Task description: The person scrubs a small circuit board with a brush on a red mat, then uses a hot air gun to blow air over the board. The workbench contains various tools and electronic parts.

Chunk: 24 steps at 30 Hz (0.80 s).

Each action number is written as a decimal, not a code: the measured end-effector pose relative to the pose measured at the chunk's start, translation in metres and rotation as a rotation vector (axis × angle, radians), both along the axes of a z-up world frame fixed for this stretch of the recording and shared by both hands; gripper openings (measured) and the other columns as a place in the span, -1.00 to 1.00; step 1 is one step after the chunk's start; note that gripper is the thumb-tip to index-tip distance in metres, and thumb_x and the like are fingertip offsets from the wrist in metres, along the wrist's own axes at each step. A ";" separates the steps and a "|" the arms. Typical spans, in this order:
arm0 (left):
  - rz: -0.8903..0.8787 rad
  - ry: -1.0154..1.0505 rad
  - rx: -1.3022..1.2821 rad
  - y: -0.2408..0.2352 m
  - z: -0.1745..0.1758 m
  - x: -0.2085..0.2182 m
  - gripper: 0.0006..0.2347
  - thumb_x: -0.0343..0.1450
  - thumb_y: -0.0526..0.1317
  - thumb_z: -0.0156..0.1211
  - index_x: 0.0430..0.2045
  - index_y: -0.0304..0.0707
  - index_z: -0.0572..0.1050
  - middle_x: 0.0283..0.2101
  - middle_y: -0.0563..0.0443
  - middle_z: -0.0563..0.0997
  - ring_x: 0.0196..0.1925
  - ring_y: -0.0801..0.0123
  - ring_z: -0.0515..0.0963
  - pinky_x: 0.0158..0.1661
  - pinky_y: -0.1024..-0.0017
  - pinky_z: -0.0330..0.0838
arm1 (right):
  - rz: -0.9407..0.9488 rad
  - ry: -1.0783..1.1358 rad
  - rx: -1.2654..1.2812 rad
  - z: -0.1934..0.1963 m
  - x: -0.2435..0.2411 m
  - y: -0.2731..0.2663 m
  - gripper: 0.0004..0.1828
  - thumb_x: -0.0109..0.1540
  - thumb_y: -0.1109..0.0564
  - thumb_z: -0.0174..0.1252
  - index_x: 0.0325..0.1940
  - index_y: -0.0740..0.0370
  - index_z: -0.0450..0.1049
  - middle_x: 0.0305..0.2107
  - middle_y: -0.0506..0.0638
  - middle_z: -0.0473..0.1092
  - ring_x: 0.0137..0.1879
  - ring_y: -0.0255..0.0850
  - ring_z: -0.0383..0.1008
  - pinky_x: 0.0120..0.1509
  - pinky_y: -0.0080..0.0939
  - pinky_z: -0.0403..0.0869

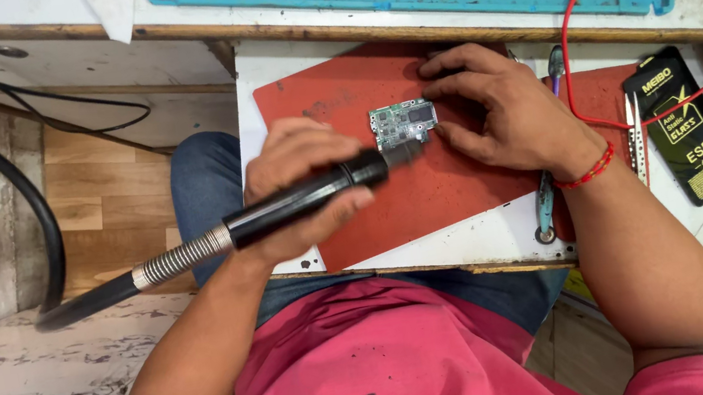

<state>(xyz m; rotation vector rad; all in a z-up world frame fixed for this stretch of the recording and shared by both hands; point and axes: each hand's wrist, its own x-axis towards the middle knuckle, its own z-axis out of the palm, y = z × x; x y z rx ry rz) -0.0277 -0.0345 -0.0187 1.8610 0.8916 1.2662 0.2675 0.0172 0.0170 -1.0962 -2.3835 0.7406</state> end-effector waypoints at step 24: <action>0.038 -0.079 -0.062 -0.002 0.004 -0.002 -0.73 0.39 -0.21 0.44 -0.10 -0.30 0.58 -0.08 -0.06 0.68 0.01 0.24 0.58 0.10 0.35 0.46 | 0.015 0.005 -0.086 -0.001 -0.002 -0.001 -0.55 0.12 0.19 0.30 0.10 0.26 0.53 0.20 0.16 0.34 0.28 0.08 0.40 0.31 -0.03 0.43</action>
